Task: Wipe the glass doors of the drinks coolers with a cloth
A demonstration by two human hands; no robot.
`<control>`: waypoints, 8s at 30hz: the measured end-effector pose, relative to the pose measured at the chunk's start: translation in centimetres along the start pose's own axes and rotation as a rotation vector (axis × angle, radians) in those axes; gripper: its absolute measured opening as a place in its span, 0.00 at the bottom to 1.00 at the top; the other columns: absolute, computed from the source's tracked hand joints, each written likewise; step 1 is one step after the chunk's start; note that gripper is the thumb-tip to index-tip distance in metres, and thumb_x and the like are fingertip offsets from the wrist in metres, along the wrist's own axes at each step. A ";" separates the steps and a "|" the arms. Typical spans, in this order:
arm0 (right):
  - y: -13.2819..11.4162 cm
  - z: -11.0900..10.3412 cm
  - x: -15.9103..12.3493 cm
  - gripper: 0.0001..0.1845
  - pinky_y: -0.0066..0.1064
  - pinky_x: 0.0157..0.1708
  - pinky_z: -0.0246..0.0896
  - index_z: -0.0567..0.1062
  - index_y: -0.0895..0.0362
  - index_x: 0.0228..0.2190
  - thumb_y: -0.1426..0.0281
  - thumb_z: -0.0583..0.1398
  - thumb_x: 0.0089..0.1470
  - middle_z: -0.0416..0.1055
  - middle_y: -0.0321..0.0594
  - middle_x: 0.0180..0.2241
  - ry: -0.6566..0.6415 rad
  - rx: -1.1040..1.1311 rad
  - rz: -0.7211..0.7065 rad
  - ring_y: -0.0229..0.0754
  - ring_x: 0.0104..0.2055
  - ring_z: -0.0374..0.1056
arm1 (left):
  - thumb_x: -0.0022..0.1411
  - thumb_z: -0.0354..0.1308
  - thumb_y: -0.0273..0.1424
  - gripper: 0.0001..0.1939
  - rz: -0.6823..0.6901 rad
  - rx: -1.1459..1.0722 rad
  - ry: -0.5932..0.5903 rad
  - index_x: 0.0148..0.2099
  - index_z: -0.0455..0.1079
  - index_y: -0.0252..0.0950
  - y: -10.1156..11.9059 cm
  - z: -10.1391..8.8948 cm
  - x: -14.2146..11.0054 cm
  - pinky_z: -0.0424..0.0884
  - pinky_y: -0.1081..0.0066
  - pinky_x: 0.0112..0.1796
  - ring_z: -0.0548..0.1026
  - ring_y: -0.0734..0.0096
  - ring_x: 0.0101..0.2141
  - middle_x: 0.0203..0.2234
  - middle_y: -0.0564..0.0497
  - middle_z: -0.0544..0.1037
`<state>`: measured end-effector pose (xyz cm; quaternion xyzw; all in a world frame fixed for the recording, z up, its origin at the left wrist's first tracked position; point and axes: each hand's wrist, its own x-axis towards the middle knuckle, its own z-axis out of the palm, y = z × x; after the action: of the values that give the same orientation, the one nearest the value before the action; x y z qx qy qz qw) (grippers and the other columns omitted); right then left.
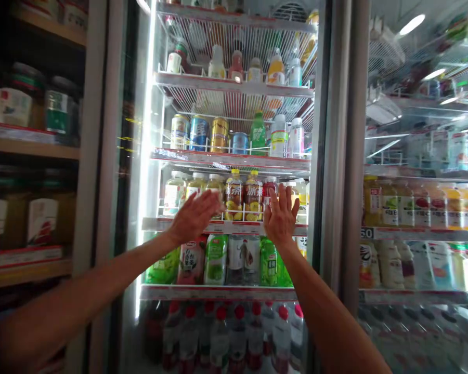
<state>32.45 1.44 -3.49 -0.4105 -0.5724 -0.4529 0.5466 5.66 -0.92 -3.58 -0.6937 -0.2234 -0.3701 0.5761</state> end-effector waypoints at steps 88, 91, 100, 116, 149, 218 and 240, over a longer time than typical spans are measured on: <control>3.6 -4.3 -2.8 0.26 0.49 0.58 0.40 0.54 0.52 0.57 0.70 0.48 0.56 0.51 0.46 0.60 -0.019 0.048 -0.021 0.46 0.63 0.44 | 0.62 0.45 0.29 0.21 -0.324 -0.038 -0.020 0.58 0.57 0.37 2.7 2.2 6.3 0.44 0.54 0.59 0.47 0.62 0.61 0.61 0.47 0.54; 3.9 -4.5 -3.0 0.27 0.50 0.58 0.39 0.53 0.52 0.57 0.70 0.49 0.56 0.52 0.45 0.60 -0.011 0.052 -0.030 0.46 0.63 0.45 | 0.62 0.45 0.27 0.21 0.160 -0.130 -0.175 0.57 0.57 0.41 6.2 2.8 4.8 0.44 0.56 0.60 0.49 0.65 0.61 0.60 0.52 0.56; 7.4 -6.6 -3.0 0.27 0.51 0.58 0.40 0.53 0.51 0.58 0.70 0.49 0.56 0.52 0.46 0.60 -0.005 0.004 -0.003 0.47 0.63 0.45 | 0.61 0.45 0.27 0.22 -0.272 -0.101 0.043 0.58 0.56 0.37 4.3 3.6 10.6 0.41 0.54 0.60 0.49 0.64 0.61 0.59 0.47 0.57; 11.5 -9.4 -3.4 0.26 0.49 0.58 0.41 0.56 0.53 0.56 0.70 0.49 0.55 0.53 0.48 0.59 0.046 -0.060 0.048 0.47 0.62 0.47 | 0.63 0.42 0.26 0.21 -0.041 -0.198 -0.036 0.58 0.56 0.37 13.2 7.4 15.2 0.47 0.53 0.58 0.51 0.63 0.60 0.59 0.49 0.57; 2.1 -4.7 -3.7 0.29 0.49 0.59 0.39 0.51 0.49 0.58 0.72 0.49 0.56 0.50 0.43 0.61 -0.071 0.097 -0.072 0.45 0.64 0.43 | 0.61 0.48 0.26 0.20 0.081 -0.044 -0.059 0.56 0.60 0.40 3.1 0.5 0.4 0.42 0.55 0.60 0.49 0.66 0.61 0.58 0.49 0.59; -3.0 0.1 -3.5 0.27 0.48 0.61 0.34 0.55 0.51 0.57 0.71 0.50 0.55 0.49 0.41 0.62 -0.040 0.103 -0.164 0.45 0.64 0.40 | 0.64 0.43 0.28 0.18 -0.180 0.004 0.003 0.56 0.58 0.36 -3.9 -2.0 -2.1 0.35 0.55 0.60 0.42 0.68 0.62 0.60 0.52 0.55; -5.7 -1.0 -2.9 0.32 0.51 0.61 0.38 0.48 0.49 0.59 0.75 0.48 0.55 0.46 0.38 0.62 -0.018 0.372 -0.223 0.45 0.64 0.40 | 0.59 0.44 0.24 0.31 -0.226 -0.162 -0.048 0.64 0.41 0.33 1.5 0.9 1.9 0.46 0.57 0.59 0.42 0.67 0.62 0.60 0.44 0.55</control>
<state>27.44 -0.88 -6.74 -0.2406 -0.6929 -0.3934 0.5544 8.24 -0.63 -3.12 -0.7170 -0.2832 -0.4329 0.4673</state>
